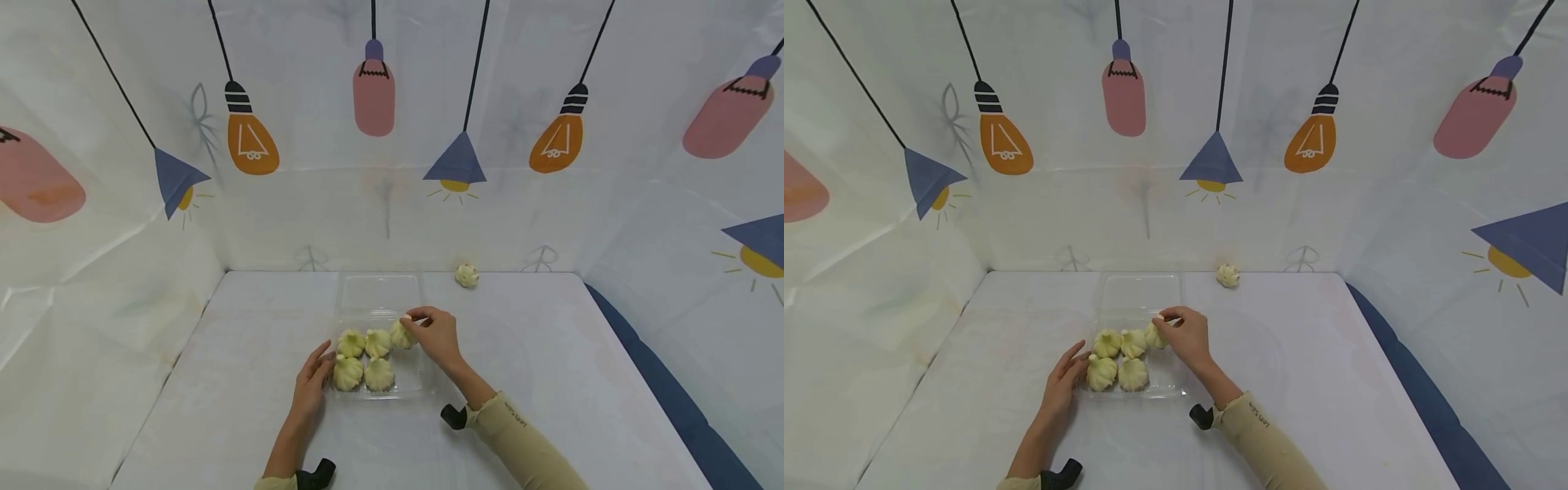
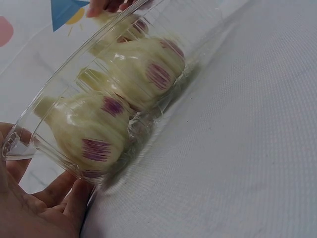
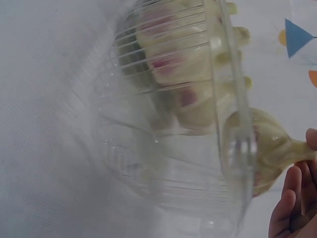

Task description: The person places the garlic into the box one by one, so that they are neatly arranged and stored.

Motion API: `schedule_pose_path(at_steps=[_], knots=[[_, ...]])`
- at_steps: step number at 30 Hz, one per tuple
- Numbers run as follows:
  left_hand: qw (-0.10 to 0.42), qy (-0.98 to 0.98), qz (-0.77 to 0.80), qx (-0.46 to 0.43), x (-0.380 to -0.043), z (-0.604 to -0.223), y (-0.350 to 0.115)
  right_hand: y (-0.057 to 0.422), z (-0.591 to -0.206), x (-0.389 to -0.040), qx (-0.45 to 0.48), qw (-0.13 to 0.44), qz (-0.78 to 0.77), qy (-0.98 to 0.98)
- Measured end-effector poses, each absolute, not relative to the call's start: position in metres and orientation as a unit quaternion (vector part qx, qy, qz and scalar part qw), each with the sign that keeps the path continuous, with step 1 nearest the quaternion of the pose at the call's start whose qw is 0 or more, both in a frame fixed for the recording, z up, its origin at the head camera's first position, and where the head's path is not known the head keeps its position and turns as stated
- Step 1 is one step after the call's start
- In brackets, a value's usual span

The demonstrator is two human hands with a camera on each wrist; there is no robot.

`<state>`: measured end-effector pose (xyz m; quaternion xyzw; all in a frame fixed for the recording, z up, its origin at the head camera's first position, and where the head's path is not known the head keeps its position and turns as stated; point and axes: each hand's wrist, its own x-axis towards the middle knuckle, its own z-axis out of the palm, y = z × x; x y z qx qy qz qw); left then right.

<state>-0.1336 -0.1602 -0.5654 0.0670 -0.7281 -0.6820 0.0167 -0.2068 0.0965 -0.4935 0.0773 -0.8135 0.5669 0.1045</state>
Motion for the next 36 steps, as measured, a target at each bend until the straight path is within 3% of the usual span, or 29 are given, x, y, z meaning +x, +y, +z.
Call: schedule_pose_path(at_steps=[36], knots=[[0.021,-0.734,-0.676,0.061,-0.132,-0.563,-0.159,0.096,-0.515,-0.214,0.084,0.114,0.532,-0.835]])
